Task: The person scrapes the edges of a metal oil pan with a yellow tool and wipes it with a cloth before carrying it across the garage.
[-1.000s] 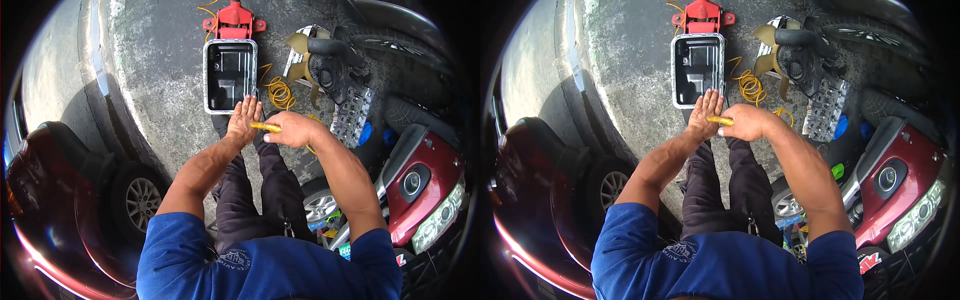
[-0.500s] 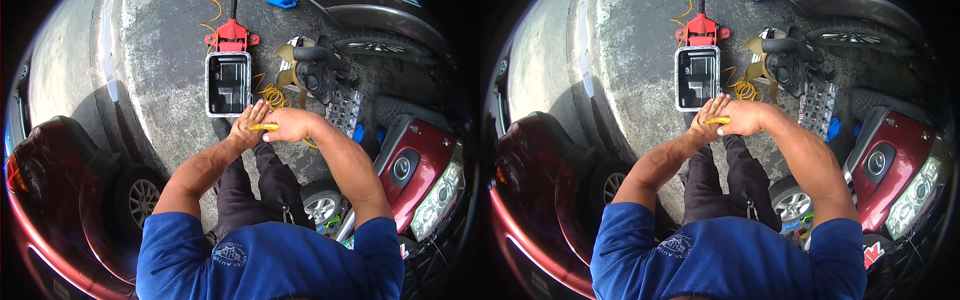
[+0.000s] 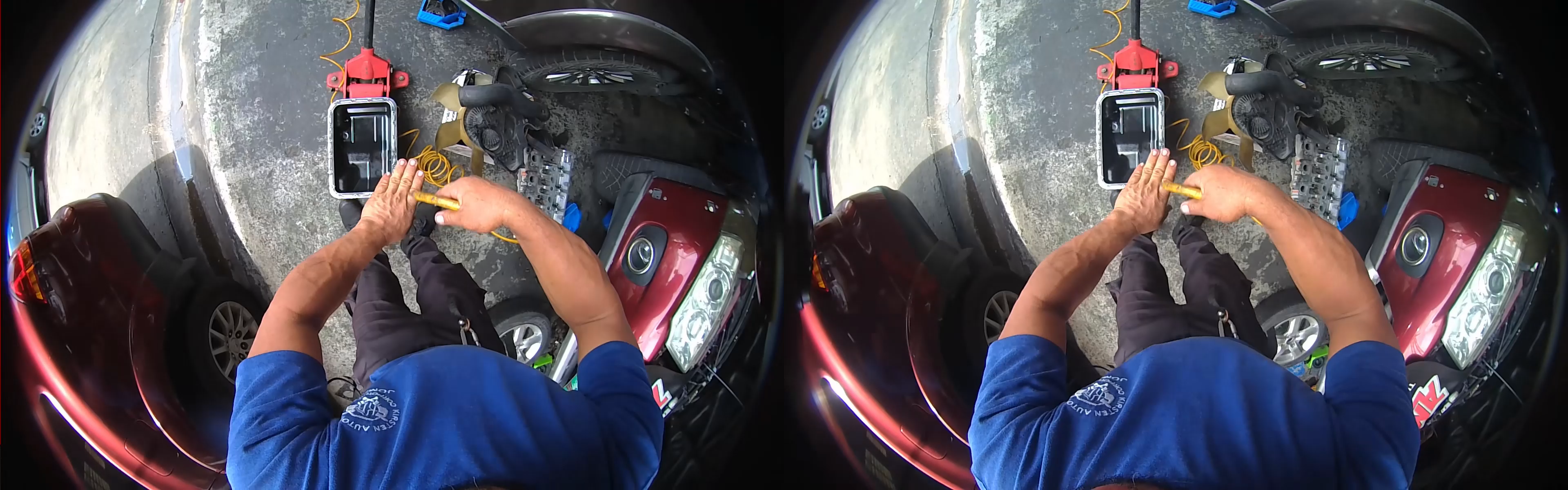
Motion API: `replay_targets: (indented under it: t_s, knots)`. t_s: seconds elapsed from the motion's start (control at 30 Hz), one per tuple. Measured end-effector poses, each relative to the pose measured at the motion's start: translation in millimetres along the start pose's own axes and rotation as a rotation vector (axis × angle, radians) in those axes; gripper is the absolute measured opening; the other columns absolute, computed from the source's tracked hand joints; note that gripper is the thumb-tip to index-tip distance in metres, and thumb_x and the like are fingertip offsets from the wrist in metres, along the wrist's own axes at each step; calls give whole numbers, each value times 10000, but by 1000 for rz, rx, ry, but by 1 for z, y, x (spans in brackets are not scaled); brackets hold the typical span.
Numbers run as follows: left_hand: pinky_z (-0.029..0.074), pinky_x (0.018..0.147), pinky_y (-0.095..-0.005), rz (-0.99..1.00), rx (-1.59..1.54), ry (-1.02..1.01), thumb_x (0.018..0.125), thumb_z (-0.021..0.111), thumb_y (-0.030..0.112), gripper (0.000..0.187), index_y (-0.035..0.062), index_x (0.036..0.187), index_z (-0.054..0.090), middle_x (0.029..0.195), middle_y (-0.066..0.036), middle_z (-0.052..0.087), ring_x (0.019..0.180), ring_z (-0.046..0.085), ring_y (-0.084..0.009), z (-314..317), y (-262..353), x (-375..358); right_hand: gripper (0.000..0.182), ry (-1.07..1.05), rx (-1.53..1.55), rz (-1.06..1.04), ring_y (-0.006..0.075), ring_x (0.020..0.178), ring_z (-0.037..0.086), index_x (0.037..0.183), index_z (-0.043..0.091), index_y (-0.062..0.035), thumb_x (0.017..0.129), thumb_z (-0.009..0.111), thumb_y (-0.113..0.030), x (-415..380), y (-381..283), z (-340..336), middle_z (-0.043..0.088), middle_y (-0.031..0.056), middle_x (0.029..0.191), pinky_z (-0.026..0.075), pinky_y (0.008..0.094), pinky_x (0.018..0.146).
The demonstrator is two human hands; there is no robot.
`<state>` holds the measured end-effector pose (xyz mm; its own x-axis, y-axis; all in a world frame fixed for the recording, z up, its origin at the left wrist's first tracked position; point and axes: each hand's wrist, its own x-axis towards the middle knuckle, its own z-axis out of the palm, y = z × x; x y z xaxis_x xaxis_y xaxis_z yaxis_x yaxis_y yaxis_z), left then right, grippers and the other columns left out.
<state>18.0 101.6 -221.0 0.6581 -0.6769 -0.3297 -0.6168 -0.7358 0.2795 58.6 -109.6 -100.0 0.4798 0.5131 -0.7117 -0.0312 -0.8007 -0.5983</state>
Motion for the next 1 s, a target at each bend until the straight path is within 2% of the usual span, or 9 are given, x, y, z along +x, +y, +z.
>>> replay_targets:
  t_s: [0.2,0.3,0.5,0.57,0.63,0.7,0.77,0.9,1.0]
  knots:
    - [190,1228,-493,12,-56,15,929,515,288,797,-20,1573,159,1659,-226,100,1540,124,-378,-12,2,-8,377,-3,-32,-89,374,894,682,961,665,-17,878,693,-384,-19,2,5,699,198,911,532,460,782]
    - [182,1223,-513,-60,-91,-37,945,521,342,827,-2,1583,123,1661,-216,105,1538,124,-381,-18,6,-6,375,203,-15,156,361,875,688,960,665,-13,874,696,-376,-4,10,5,703,192,906,537,452,763]
    - [189,1216,-540,-301,-7,-169,945,550,337,790,86,1597,181,1645,-192,207,1525,197,-360,-3,-1,19,416,-303,365,-413,324,895,686,1190,675,-57,867,723,-314,-65,-89,20,715,181,954,523,401,809]
    - [223,1207,-541,-369,-146,-224,933,606,355,784,79,1576,251,1622,-212,263,1510,246,-358,-6,-2,24,406,-216,347,-345,318,878,683,1170,672,-47,870,721,-315,-65,-82,11,715,173,950,525,401,806]
    - [474,1001,-551,-594,-759,-92,968,559,315,594,2,1454,421,1408,-241,533,1294,542,-383,-5,-11,36,391,-12,42,-44,323,866,678,1116,674,-30,879,703,-340,-39,-51,19,705,177,916,525,415,797]
    - [525,888,-543,-909,-2002,106,997,519,273,408,-1,1300,530,1164,-177,653,1082,657,-364,8,-15,43,379,69,57,-64,331,855,674,1052,668,-16,888,687,-357,-21,-2,32,691,187,888,523,433,783]
    - [590,756,-453,-825,-2566,239,1031,456,180,188,29,1074,561,951,-117,668,836,691,-300,12,-23,35,380,105,170,-53,331,833,665,1014,658,-8,895,685,-367,-21,12,38,682,192,879,512,444,760]
    - [569,601,-333,-742,-2645,307,1042,476,168,166,44,1007,581,777,-54,621,663,629,-193,27,-6,37,420,159,206,-15,336,826,653,1001,654,-7,896,692,-412,-10,21,47,676,194,880,502,445,764]
    - [450,556,-285,-1064,-2264,363,1049,519,294,215,109,957,577,655,39,492,559,489,-111,23,9,35,478,230,189,-38,351,913,668,1011,656,-2,896,685,-465,-4,28,51,686,205,952,513,446,813]
